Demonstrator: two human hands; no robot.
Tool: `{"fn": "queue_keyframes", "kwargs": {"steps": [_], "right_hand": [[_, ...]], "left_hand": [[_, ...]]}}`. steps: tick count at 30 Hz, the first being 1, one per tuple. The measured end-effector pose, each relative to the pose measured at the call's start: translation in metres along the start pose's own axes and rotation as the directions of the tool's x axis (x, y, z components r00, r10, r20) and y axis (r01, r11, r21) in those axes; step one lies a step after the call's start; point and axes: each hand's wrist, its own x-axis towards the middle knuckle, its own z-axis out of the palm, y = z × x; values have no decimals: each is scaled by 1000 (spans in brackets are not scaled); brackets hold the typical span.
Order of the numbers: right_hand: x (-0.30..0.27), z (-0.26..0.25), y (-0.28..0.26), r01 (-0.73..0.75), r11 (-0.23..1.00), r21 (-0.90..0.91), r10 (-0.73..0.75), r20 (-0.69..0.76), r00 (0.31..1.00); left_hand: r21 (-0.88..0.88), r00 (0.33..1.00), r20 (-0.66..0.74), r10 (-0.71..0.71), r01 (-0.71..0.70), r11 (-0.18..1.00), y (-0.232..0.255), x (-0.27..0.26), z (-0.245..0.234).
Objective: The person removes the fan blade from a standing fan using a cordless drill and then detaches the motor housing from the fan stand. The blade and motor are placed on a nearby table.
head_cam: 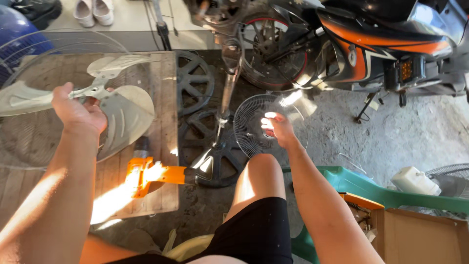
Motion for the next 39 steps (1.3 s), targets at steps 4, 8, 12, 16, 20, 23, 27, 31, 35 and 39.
{"fn": "queue_keyframes", "kwargs": {"steps": [4,8,12,16,20,23,27,31,35,39], "right_hand": [[29,-35,87,-40,964,-263,19,-83,996],[32,-52,172,244,359,-901,-83,230,970],[20,-49,231,175,208,-962,237,223,946],[10,-44,263,181,209,-961,270,234,934],[15,-35,271,4,289,-957,382,119,917],[27,-29,272,23,256,-966,426,134,895],[37,-15,279,25,218,-976,494,133,859],[49,-16,276,74,204,-976,426,157,891],[55,-25,253,246,164,-955,52,257,965],[67,-24,187,624,362,-692,-685,256,682]], "left_hand": [[88,996,-24,-86,88,992,-26,10,1],[493,950,-282,-136,265,828,-27,-4,-7],[724,982,-96,-165,183,665,-17,-29,-15],[839,988,-108,-112,151,523,-22,-54,-9],[942,993,-52,-103,83,326,-50,-81,-4],[999,996,-34,-77,35,20,-80,-88,-14],[945,998,58,-23,-63,-321,-113,-88,-39],[992,995,97,30,-99,77,-142,-89,-46],[793,823,537,185,-418,-443,-146,-126,-16],[611,612,767,190,-610,-505,-168,-180,36]]}}
